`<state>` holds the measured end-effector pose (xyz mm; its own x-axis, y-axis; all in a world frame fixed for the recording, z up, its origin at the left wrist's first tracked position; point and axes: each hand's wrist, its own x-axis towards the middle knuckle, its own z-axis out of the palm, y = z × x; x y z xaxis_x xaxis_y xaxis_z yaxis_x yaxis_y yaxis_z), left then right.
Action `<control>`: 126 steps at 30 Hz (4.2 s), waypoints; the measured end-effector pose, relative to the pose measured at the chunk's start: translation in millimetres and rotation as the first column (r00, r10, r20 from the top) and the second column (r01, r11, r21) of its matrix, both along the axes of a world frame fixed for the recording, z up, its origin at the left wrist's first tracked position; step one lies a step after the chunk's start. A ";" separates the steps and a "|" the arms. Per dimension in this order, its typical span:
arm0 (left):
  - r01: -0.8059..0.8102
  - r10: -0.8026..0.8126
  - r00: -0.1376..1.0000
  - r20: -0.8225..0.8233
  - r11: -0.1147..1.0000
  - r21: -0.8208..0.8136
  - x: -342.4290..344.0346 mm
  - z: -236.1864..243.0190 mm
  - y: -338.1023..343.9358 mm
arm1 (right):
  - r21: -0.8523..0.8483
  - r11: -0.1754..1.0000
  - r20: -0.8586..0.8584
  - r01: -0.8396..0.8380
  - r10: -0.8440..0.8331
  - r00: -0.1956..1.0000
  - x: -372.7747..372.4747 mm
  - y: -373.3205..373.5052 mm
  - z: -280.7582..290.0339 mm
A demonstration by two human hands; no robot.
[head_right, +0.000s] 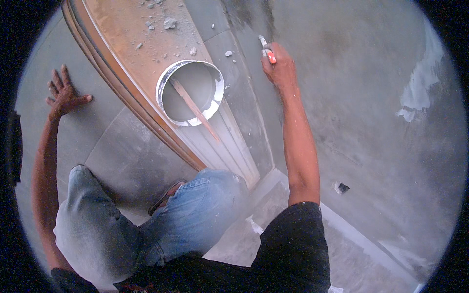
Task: The person applies a white substance to a wall corner using a brush, dipping it into a bucket and smoothing the filler onto the concrete surface.
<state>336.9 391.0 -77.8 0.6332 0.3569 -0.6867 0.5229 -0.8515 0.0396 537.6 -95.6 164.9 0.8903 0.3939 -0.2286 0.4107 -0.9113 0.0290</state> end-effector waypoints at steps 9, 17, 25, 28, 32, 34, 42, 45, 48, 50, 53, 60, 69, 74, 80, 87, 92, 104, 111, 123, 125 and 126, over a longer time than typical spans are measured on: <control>0.032 -0.032 0.999 0.039 0.999 0.014 -2.8 -11.1 1.8 | 0.103 0.994 -0.026 -0.021 0.024 0.999 2.7 19.1 -25.4; 0.066 -0.068 0.998 0.017 0.995 0.071 -4.7 -14.1 3.6 | 0.149 0.987 -0.064 -0.057 0.067 0.996 29.6 26.4 -72.7; 0.064 -0.067 0.996 0.063 0.997 0.046 -8.4 -21.0 4.8 | 0.135 0.991 -0.081 -0.012 0.023 0.996 36.4 23.1 -79.6; 0.069 -0.072 0.995 0.065 0.996 0.052 -9.5 -23.0 5.9 | 0.104 0.994 -0.081 -0.020 0.029 0.996 36.7 23.9 -79.9; 0.056 -0.067 0.945 0.321 0.998 0.042 -23.3 -43.1 10.1 | 0.053 0.998 -0.085 -0.041 0.045 0.995 38.1 20.7 -82.2; 0.048 -0.063 0.912 0.405 0.998 0.047 -27.7 -51.5 9.8 | 0.031 0.999 -0.090 -0.044 0.047 0.995 38.2 20.3 -84.5; 0.047 -0.054 0.963 0.265 0.998 0.036 -21.2 -44.5 10.1 | -0.086 0.994 -0.102 -0.061 0.052 0.993 34.8 24.2 -86.3; 0.031 -0.037 0.926 0.375 0.999 0.022 -24.0 -46.3 9.1 | -0.082 0.995 -0.090 -0.061 0.053 0.995 32.9 25.5 -87.4; 0.023 -0.025 0.881 0.473 1.000 0.011 -29.5 -50.3 6.3 | -0.066 0.993 -0.064 -0.094 0.090 0.994 32.2 24.5 -89.5; 0.032 -0.038 0.955 0.293 0.999 0.027 -22.0 -42.6 8.0 | -0.081 0.992 -0.061 -0.093 0.088 0.994 31.9 25.0 -90.4; 0.085 -0.089 0.995 0.035 0.992 0.092 -7.9 -27.1 4.3 | -0.124 0.988 -0.061 -0.087 0.080 0.995 31.7 24.0 -91.0; 0.025 -0.040 0.872 0.488 0.999 0.039 -28.2 -46.2 4.9 | -0.162 0.986 -0.081 -0.026 0.013 0.997 29.8 26.0 -92.5; 0.081 -0.088 0.989 0.115 0.995 0.063 -11.1 -28.8 6.5 | -0.214 0.977 -0.098 0.013 -0.035 0.995 26.0 25.2 -87.1; 0.051 -0.053 0.848 0.527 0.999 0.019 -29.4 -45.3 7.2 | -0.220 0.975 -0.110 0.024 -0.050 0.993 24.6 22.5 -87.8; 0.048 -0.051 0.851 0.522 0.999 0.018 -29.5 -47.9 7.0 | -0.239 0.971 -0.104 0.025 -0.051 0.993 22.7 19.2 -88.0; 0.045 -0.044 0.866 0.497 0.999 0.010 -28.8 -47.1 7.6 | -0.251 0.968 -0.107 0.026 -0.055 0.993 20.0 17.8 -86.0; 0.049 -0.053 0.841 0.539 0.999 0.022 -30.3 -50.5 6.9 | -0.245 0.969 -0.117 0.031 -0.061 0.991 17.8 13.9 -85.1; 0.055 -0.061 0.836 0.546 0.998 0.027 -30.9 -52.3 8.3 | -0.275 0.961 -0.110 0.031 -0.064 0.992 12.9 6.6 -85.9; 0.057 -0.069 0.781 0.620 0.998 0.038 -31.3 -49.3 4.4 | -0.256 0.966 -0.111 0.041 -0.071 0.991 9.7 0.4 -86.7; 0.053 -0.048 0.782 0.621 0.999 0.011 -31.5 -51.6 4.8 | -0.296 0.954 -0.112 0.048 -0.085 0.990 0.1 -3.4 -82.3; 0.053 -0.046 0.780 0.625 0.999 0.007 -31.3 -51.3 4.2 | -0.293 0.954 -0.113 0.056 -0.093 0.989 -2.0 -4.0 -81.0; 0.055 -0.051 0.776 0.629 0.998 0.012 -31.2 -52.2 4.5 | -0.299 0.952 -0.112 0.062 -0.099 0.989 -2.7 -4.2 -80.5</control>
